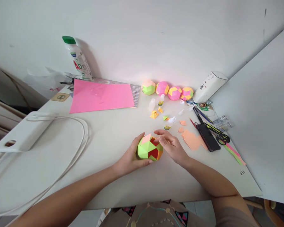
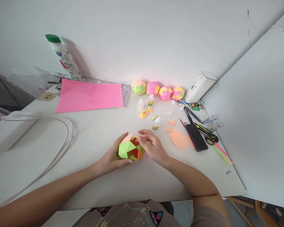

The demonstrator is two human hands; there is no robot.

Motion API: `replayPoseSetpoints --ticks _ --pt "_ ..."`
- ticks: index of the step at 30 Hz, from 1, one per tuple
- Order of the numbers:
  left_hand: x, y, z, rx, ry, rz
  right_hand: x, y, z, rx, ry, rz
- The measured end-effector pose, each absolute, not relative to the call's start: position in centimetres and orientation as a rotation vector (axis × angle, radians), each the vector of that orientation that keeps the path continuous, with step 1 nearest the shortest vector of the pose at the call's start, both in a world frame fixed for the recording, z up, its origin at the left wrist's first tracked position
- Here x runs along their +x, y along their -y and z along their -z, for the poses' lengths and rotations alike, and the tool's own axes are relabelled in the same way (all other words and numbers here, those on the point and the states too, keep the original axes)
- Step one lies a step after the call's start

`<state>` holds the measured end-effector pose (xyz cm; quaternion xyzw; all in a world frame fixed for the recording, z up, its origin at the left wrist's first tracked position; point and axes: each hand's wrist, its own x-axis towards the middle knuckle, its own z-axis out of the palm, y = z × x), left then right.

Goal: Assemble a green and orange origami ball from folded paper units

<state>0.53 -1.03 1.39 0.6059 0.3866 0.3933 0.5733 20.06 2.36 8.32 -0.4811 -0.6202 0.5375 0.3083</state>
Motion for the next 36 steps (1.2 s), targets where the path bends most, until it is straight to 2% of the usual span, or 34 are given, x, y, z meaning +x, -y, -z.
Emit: replayPoseSetpoints --ticks 6,12,21,29,36 --pt "0.6 0.8 -1.5 1.282 -0.899 -1.039 20.6 -2.5 -7.9 -1.165 1.817 -1.220" --pt "0.2 0.9 -0.4 1.652 -1.107 -1.219 20.5 -2.5 -7.6 -1.128 1.945 -1.393" --pt "0.0 0.6 -0.2 2.188 -1.021 -1.137 21.7 -4.5 -7.3 -1.064 2.040 -1.295" --pt "0.1 0.7 -0.5 2.253 -0.938 -1.155 22.1 -6.1 -6.5 -0.930 2.069 -1.405" --pt "0.1 1.3 -0.9 2.311 -1.130 -1.127 21.9 -5.2 -7.0 -0.889 2.133 -1.433"
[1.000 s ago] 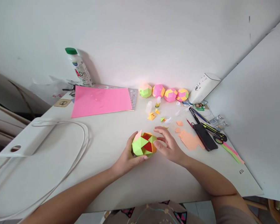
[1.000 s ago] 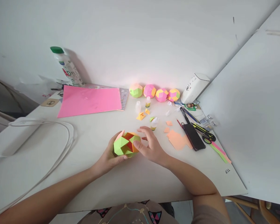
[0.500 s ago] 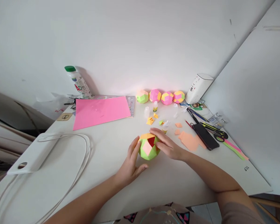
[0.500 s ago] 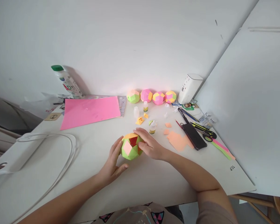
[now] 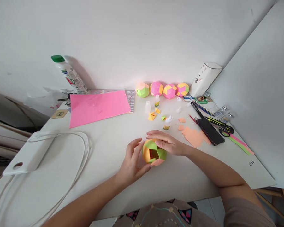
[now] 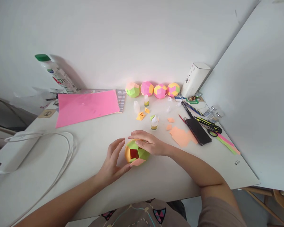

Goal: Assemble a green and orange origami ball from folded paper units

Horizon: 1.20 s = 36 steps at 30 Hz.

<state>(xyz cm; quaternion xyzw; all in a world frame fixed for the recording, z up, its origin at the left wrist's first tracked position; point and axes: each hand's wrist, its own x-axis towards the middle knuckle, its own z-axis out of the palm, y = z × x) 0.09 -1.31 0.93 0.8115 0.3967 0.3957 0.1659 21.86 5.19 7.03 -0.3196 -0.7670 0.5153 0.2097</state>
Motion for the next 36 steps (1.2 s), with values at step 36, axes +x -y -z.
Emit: replayPoseSetpoints --ticks 36 --pt "0.9 1.4 -0.6 2.296 -0.996 -1.036 21.7 -2.8 -11.0 -0.511 2.703 -0.608"
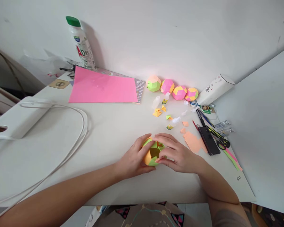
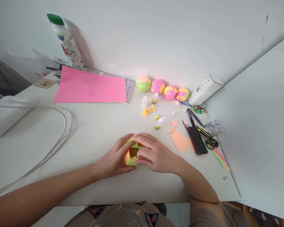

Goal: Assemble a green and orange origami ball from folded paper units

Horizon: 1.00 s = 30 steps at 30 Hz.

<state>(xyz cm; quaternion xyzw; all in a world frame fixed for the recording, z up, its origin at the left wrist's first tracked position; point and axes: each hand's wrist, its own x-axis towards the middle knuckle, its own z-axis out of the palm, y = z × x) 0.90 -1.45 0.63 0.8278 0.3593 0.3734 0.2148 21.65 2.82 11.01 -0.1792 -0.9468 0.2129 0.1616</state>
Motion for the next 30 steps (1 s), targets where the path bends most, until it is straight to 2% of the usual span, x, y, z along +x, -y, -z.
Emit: replayPoseSetpoints --ticks 8,14,19,26,30 --pt "0.5 1.0 -1.7 2.346 -0.932 -1.113 22.3 -3.3 -11.3 -0.502 2.684 -0.541" --pt "0.0 0.7 -2.4 2.111 -0.870 -1.042 22.9 -3.8 -11.2 -0.665 2.623 -0.975" --pt "-0.1 0.7 -1.9 1.964 -0.838 -1.012 22.7 -3.9 -11.3 -0.880 2.605 -1.215" --pt "-0.1 0.8 -2.0 1.935 -0.848 -0.993 22.6 -4.2 -11.0 -0.796 2.425 -1.518" --pt "-0.2 0.7 -2.0 1.948 -0.851 -0.985 22.7 -4.3 -10.6 -0.752 2.378 -1.527"
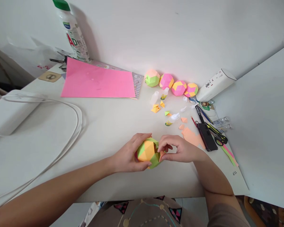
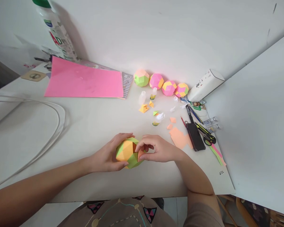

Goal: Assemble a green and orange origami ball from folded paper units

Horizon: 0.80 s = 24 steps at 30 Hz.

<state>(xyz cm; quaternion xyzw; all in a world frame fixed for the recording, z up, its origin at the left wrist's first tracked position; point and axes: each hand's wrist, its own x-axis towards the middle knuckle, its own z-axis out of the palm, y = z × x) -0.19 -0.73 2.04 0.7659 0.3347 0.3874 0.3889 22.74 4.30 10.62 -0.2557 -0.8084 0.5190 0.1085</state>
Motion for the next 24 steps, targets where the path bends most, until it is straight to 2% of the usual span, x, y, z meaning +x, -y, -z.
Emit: replayPoseSetpoints --ticks 5,12,24 --pt "-0.17 0.65 -2.16 1.928 -0.831 -0.986 22.76 -4.19 -10.52 -0.671 2.337 -1.459" --pt "-0.13 0.41 -2.09 1.830 -0.799 -0.994 22.67 -4.17 -10.07 -0.615 2.338 -1.150" --pt "-0.23 0.36 -2.01 1.793 -0.808 -0.966 22.55 -4.10 -9.87 -0.518 2.411 -0.962"
